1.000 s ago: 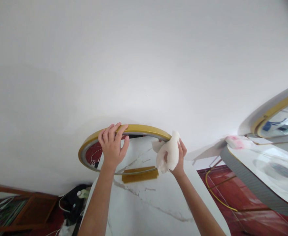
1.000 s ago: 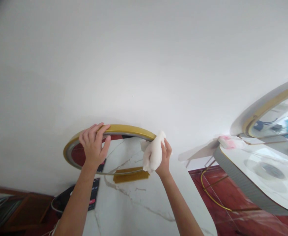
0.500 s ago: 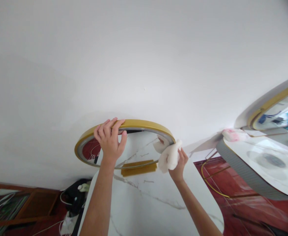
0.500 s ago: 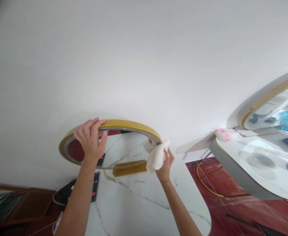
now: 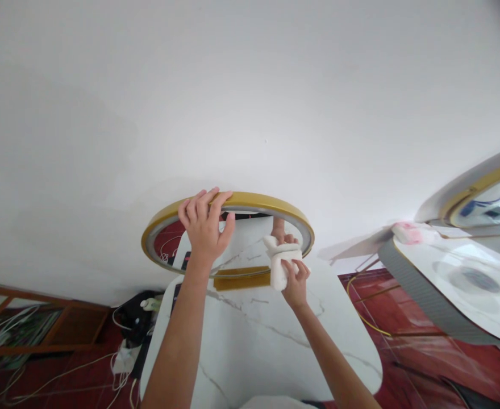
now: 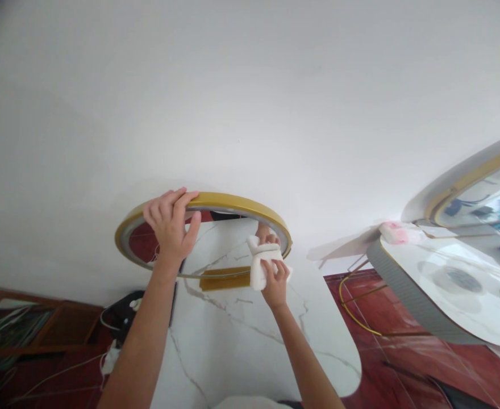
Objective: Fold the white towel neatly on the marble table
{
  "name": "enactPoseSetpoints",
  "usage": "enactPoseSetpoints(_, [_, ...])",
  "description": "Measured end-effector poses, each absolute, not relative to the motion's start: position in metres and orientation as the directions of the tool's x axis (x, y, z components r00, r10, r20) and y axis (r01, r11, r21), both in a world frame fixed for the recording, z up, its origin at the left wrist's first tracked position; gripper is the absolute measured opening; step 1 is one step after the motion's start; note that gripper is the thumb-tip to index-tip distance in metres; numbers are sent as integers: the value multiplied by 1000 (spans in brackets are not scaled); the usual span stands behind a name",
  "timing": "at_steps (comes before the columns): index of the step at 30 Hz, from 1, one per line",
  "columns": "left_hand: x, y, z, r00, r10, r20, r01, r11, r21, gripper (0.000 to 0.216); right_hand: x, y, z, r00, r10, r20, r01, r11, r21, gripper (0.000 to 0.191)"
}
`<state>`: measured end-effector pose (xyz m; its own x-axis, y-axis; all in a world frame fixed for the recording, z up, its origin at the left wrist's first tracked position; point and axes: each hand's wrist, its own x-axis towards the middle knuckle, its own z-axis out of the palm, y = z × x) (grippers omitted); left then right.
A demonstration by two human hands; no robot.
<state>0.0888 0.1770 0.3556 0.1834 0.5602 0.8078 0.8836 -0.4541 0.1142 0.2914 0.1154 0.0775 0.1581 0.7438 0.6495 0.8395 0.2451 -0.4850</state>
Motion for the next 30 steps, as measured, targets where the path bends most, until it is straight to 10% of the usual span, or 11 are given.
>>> enactPoseSetpoints(10, [87,176,355,181,568,803,881,-456,123,40,294,89,39,-27,942,336,809,218,-546,77])
enactPoseSetpoints(18, [82,173,358,209,583,785,870,-478,123,41,298,80,62,246,847,471,730,158,-665,63])
enactPoseSetpoints(30, [77,167,365,255,570,781,840,-531,113,40,242,100,7,217,939,266,671,55,-739,70])
